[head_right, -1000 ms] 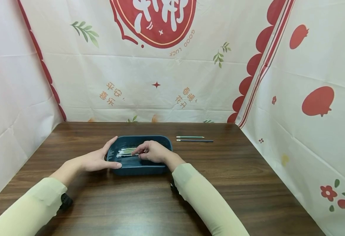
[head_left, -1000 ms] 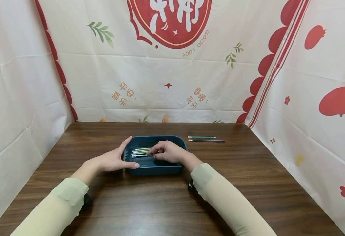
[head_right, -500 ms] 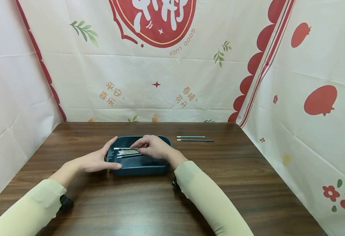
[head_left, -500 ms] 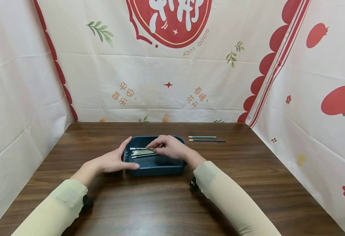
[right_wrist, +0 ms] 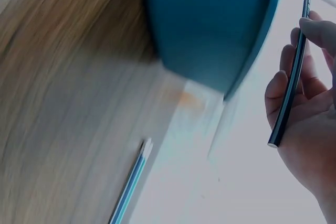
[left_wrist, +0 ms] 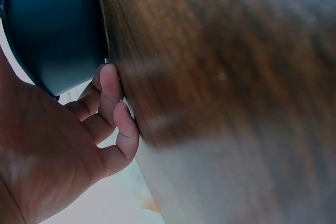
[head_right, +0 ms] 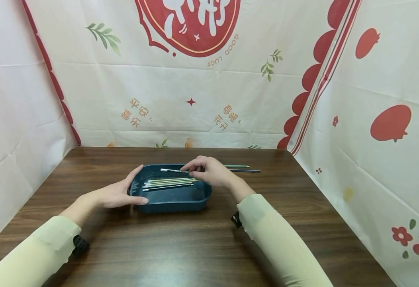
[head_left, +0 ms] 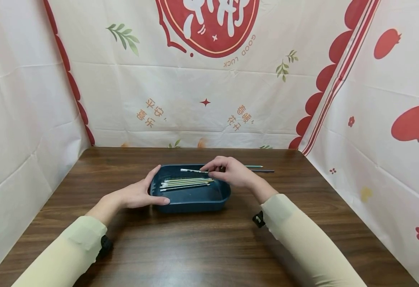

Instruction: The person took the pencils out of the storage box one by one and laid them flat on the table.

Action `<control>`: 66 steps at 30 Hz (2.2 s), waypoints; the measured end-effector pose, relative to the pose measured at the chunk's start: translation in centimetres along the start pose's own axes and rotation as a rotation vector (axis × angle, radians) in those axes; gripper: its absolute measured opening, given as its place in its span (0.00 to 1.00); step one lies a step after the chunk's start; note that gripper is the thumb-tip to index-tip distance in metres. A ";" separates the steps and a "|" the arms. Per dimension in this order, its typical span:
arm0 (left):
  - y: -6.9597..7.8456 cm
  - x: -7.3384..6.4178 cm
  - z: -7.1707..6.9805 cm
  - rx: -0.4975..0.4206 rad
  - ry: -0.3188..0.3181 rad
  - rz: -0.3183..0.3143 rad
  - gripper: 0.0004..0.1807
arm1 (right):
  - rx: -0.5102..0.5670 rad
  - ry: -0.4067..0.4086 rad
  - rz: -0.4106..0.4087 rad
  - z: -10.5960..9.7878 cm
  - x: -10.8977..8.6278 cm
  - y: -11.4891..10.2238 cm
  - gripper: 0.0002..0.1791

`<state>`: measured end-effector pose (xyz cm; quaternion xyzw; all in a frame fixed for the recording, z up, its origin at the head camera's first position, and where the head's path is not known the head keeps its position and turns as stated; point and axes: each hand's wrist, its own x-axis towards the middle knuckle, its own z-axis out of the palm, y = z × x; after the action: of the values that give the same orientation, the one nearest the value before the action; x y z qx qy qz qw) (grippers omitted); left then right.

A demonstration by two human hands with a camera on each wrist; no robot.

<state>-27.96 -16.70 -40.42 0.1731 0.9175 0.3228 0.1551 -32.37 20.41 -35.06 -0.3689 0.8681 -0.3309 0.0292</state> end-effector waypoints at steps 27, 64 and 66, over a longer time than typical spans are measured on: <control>0.1 -0.3 0.0 0.003 0.008 0.001 0.73 | -0.010 0.140 0.315 -5.5 -6.4 10.7 0.13; -0.1 -0.1 0.2 -0.004 0.001 -0.001 0.73 | -0.258 0.012 0.434 -4.9 -5.8 14.0 0.16; -0.1 -0.2 0.2 -0.005 0.002 0.003 0.73 | -0.258 0.017 0.444 -4.9 -5.7 13.9 0.16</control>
<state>-27.78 -16.74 -40.58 0.1736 0.9165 0.3256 0.1544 -38.30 34.01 -40.67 -0.1672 0.9631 -0.2059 0.0465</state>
